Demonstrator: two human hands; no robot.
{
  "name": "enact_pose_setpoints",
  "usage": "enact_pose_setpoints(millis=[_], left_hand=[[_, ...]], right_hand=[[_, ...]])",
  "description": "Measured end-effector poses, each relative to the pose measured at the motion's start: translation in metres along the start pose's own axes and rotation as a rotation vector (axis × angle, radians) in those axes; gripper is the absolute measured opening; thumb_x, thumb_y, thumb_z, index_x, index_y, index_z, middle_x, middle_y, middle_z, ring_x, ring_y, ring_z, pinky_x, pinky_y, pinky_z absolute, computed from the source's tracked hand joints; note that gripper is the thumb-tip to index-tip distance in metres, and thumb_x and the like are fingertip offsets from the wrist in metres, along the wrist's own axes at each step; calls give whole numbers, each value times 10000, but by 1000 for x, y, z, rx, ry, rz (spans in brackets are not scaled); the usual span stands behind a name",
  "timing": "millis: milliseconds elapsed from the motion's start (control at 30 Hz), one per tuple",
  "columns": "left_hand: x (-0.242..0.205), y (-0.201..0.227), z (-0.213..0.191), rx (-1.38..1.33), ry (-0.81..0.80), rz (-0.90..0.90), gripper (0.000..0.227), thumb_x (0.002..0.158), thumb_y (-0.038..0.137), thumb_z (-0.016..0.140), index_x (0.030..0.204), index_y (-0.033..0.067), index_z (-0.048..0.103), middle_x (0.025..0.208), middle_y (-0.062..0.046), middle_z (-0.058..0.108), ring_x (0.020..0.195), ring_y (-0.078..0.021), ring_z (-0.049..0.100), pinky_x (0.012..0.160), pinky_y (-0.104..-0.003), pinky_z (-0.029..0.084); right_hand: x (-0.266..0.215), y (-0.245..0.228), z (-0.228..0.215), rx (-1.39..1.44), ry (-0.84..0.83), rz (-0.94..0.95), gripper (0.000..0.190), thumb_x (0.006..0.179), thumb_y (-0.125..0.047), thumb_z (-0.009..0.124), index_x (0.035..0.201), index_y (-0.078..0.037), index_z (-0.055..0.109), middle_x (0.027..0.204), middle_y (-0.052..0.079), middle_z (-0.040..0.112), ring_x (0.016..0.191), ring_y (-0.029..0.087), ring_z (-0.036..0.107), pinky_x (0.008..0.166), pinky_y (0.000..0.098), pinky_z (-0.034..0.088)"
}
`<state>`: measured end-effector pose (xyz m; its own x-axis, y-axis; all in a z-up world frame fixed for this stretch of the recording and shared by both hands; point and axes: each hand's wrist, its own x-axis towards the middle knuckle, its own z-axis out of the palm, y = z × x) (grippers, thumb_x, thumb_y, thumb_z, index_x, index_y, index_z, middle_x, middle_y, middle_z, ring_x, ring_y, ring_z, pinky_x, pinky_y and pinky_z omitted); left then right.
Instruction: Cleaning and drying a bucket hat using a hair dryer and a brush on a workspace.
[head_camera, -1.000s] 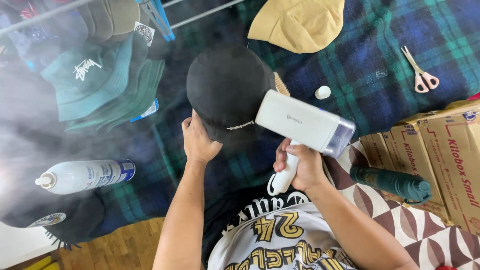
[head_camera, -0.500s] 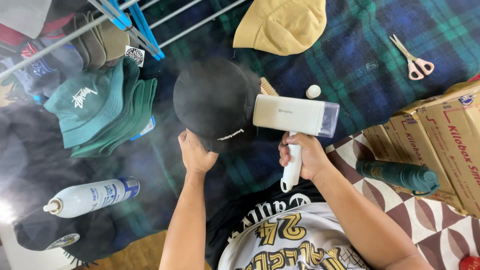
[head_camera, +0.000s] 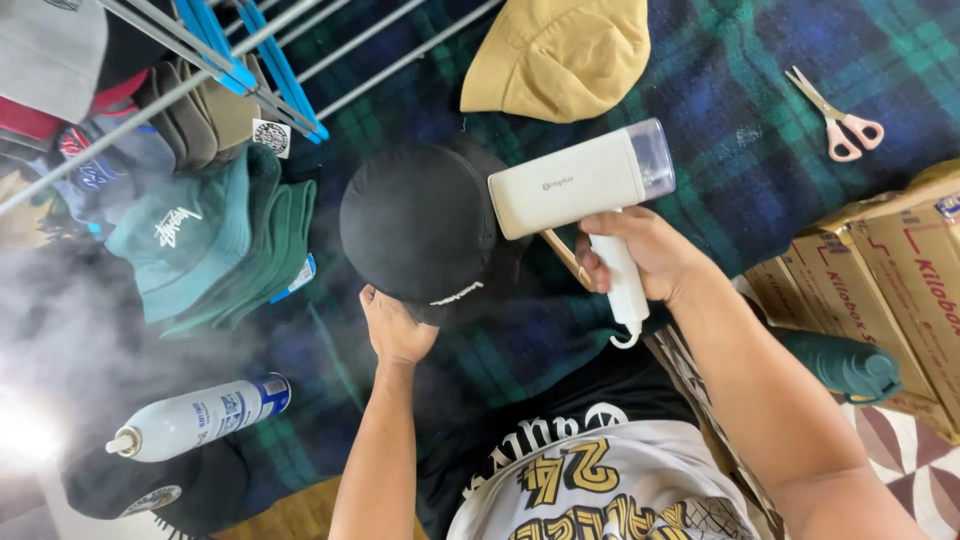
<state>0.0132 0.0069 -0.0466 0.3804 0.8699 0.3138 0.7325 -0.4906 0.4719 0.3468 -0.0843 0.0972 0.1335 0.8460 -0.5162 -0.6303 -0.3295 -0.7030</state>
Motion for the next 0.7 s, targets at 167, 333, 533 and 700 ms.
enact_pose_setpoints(millis=[167, 333, 533, 700], left_hand=[[-7, -21, 16, 17, 28, 24, 438, 727, 427, 564, 1067, 152, 577, 939, -23, 625, 977, -233, 658, 1060, -457, 379], [-4, -14, 11, 39, 55, 31, 407, 738, 408, 573, 1051, 149, 592, 943, -34, 645, 985, -241, 665, 1052, -474, 390], [-6, -24, 19, 55, 46, 40, 423, 713, 424, 560, 1037, 157, 608, 941, -25, 648, 992, -233, 652, 1054, -468, 384], [-2, -11, 8, 54, 25, 50, 402, 735, 410, 549, 1034, 149, 611, 945, -39, 645, 994, -246, 645, 1040, -478, 389]], right_hand=[[24, -26, -2, -64, -38, 17, 303, 888, -147, 694, 992, 113, 579, 605, 228, 557, 357, 255, 559, 320, 440, 487], [42, -28, -35, -11, -208, 28, 471, 824, -180, 647, 1219, 61, 560, 730, 273, 605, 481, 304, 625, 439, 466, 536], [57, -36, -45, -82, -300, -74, 453, 987, -206, 541, 1307, 114, 535, 795, 259, 606, 497, 286, 673, 375, 413, 573], [67, -46, -41, -145, -187, -6, 389, 1029, -224, 526, 1192, 126, 569, 770, 246, 632, 460, 261, 631, 388, 390, 539]])
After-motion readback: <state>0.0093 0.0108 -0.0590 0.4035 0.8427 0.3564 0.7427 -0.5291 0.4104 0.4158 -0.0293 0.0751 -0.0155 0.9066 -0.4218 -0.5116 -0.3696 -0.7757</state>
